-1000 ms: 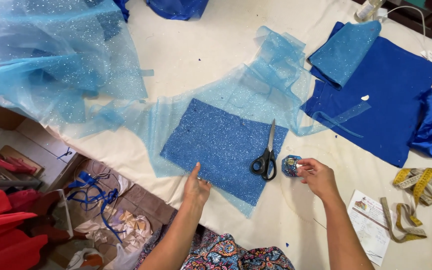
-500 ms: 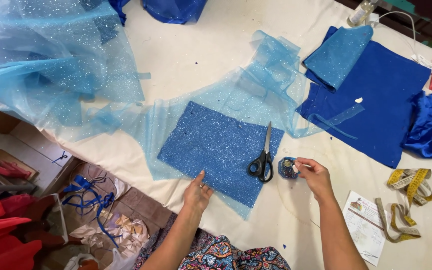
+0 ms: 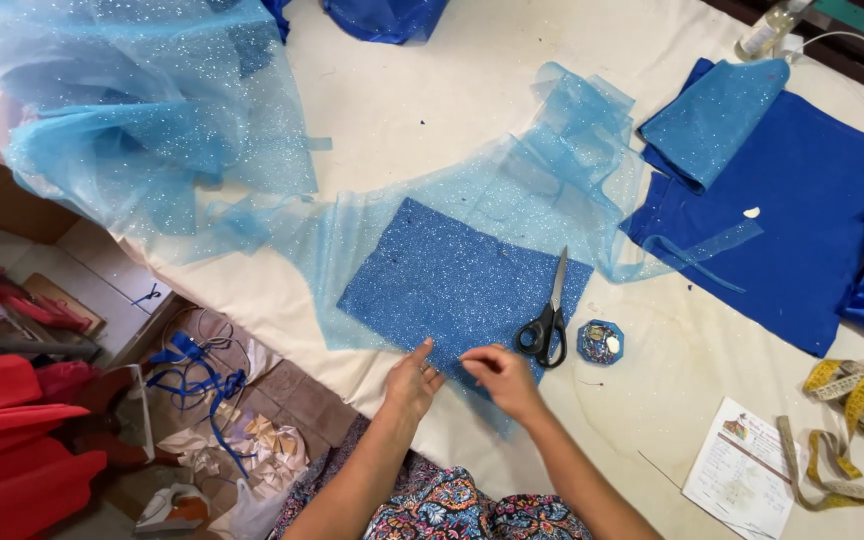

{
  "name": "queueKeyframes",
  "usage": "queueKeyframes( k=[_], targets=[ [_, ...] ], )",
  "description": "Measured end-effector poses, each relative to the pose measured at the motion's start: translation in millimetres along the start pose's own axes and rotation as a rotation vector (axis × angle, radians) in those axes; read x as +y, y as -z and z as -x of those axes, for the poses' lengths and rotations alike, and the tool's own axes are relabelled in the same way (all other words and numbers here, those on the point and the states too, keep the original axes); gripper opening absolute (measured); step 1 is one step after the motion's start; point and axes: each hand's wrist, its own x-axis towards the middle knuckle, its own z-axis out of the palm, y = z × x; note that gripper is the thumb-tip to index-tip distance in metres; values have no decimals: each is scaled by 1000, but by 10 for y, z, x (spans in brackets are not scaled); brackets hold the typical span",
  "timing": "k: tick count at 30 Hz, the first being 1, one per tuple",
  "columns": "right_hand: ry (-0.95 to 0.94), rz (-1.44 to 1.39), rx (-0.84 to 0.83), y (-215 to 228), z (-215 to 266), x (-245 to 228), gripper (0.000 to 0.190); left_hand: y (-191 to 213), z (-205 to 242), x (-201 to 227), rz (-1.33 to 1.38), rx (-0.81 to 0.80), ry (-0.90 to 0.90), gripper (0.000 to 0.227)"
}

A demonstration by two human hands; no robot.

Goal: The person pins a piece of light blue glittery tulle to a darker blue fabric square on a table. They then use scissors to cut the tulle along the edges of the fabric square. Finally, they fold the fabric and trim the corners.

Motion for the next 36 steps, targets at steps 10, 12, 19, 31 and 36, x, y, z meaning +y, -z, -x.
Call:
queueKeyframes(
  k=[10,12,19,31,36],
  targets=[
    [38,338,-33,-148,-109,47,17,-38,131,22,-58,17,18,60],
    [69,321,-13,-143,-116,55,16,-77,185,43,-33,29,4,62],
    [107,374,13,-195,-146,118,14,-97,258,43,49,63,-6,71],
    [12,414,44,-294,-165,12,16,-194,396,88,112,169,-57,93],
    [-38,408,54,-360,-124,-68,17,-204,434,77,90,178,-75,88]
  ],
)
